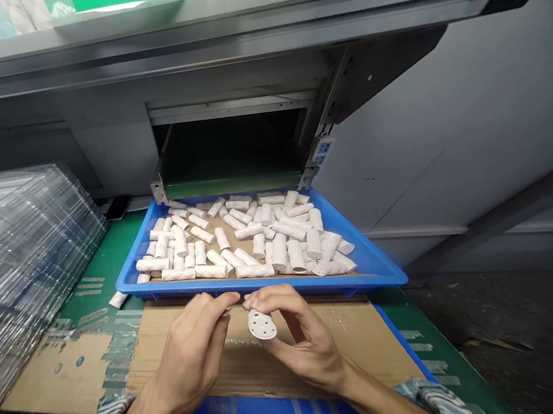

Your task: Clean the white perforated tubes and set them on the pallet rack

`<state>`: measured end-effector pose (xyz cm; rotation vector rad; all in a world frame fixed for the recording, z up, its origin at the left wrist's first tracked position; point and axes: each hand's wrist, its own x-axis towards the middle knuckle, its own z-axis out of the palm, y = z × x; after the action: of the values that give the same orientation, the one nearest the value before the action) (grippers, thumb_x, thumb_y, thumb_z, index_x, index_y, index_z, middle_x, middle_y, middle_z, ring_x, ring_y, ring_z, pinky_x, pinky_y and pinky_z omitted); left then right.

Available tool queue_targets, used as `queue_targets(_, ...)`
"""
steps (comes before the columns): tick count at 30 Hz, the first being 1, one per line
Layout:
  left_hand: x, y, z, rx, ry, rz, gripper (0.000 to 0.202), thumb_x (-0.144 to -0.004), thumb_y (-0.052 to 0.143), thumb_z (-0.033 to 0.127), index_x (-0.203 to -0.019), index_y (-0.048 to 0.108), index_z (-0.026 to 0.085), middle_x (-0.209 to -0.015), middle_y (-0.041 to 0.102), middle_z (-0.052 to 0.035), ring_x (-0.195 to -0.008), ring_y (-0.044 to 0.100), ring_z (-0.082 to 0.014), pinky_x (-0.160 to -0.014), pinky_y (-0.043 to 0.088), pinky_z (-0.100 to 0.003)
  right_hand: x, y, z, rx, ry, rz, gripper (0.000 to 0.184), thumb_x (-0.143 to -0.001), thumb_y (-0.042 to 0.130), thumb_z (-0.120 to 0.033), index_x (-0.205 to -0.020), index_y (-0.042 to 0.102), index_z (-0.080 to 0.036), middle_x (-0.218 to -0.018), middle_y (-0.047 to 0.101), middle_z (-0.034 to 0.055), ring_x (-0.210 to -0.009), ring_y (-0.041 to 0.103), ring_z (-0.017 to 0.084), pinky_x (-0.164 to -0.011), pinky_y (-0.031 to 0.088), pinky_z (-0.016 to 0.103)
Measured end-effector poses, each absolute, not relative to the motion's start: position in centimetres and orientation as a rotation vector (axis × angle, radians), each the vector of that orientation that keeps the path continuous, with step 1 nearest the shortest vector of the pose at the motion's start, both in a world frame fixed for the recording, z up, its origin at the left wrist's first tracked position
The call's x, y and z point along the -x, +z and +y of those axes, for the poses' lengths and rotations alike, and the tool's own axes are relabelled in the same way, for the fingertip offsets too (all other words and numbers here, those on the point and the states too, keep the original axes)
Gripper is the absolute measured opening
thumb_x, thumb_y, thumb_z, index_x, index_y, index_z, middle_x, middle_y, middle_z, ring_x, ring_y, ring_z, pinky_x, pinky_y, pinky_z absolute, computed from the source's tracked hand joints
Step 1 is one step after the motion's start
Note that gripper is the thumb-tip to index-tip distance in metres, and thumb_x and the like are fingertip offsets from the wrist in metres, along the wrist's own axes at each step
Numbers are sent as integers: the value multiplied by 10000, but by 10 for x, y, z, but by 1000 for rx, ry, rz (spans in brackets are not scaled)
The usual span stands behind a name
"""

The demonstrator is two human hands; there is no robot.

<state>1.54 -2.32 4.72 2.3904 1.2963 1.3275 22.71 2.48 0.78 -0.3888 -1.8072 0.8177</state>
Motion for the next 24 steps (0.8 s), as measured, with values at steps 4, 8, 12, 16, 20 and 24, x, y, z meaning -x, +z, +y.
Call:
queue_targets(4, -14, 51, -31, -2564, 1186, 1360, 384, -1137, 438, 245, -1498, 540, 162, -990, 715, -63, -797, 703, -160, -690, 556, -253, -228, 7, 25, 403, 770, -1803, 490, -935, 683, 9, -1329, 614, -274, -1199, 673, 73, -1133, 661, 225, -1009, 570, 370)
queue_targets(8, -15, 55, -33, -2551, 1191, 1383, 384, -1148, 411, 281, -1469, 587, 165, -913, 663, -46, -763, 683, -156, -657, 537, -253, -228, 7, 26, 414, 759, -1806, 479, -942, 692, -7, -1329, 614, -277, -1192, 676, 74, -1123, 662, 230, -1008, 578, 386)
queue_targets(12, -15, 56, -33, -2462, 1251, 1331, 327, -1133, 458, 224, -1414, 622, 197, -937, 674, -47, -807, 676, -152, -700, 538, -247, -227, 8, 26, 429, 748, -1790, 444, -955, 691, -37, -1316, 616, -284, -1170, 681, 78, -1103, 678, 245, -985, 595, 411)
queue_targets(16, -22, 51, -35, -2314, 1292, 1296, 318, -1109, 554, 324, -1397, 609, 200, -997, 723, -63, -763, 649, -151, -719, 554, -263, -225, 6, 26, 445, 776, -1758, 402, -964, 697, -73, -1292, 610, -290, -1147, 669, 76, -1066, 680, 247, -941, 607, 412)
queue_targets(20, -35, 41, -31, -2159, 1359, 1201, 293, -1065, 642, 395, -1295, 633, 213, -967, 737, -45, -726, 624, -149, -699, 545, -259, -224, 2, 25, 427, 807, -1736, 376, -954, 742, -135, -1259, 597, -299, -1108, 646, 66, -1025, 668, 241, -901, 607, 391)
queue_targets(24, -33, 42, -23, -2101, 1335, 1126, 255, -1071, 636, 377, -1276, 658, 227, -901, 712, -14, -668, 584, -124, -623, 507, -219, -227, 3, 22, 407, 963, -1764, 380, -994, 710, -215, -1333, 561, -299, -1248, 630, 100, -1161, 667, 247, -998, 592, 386)
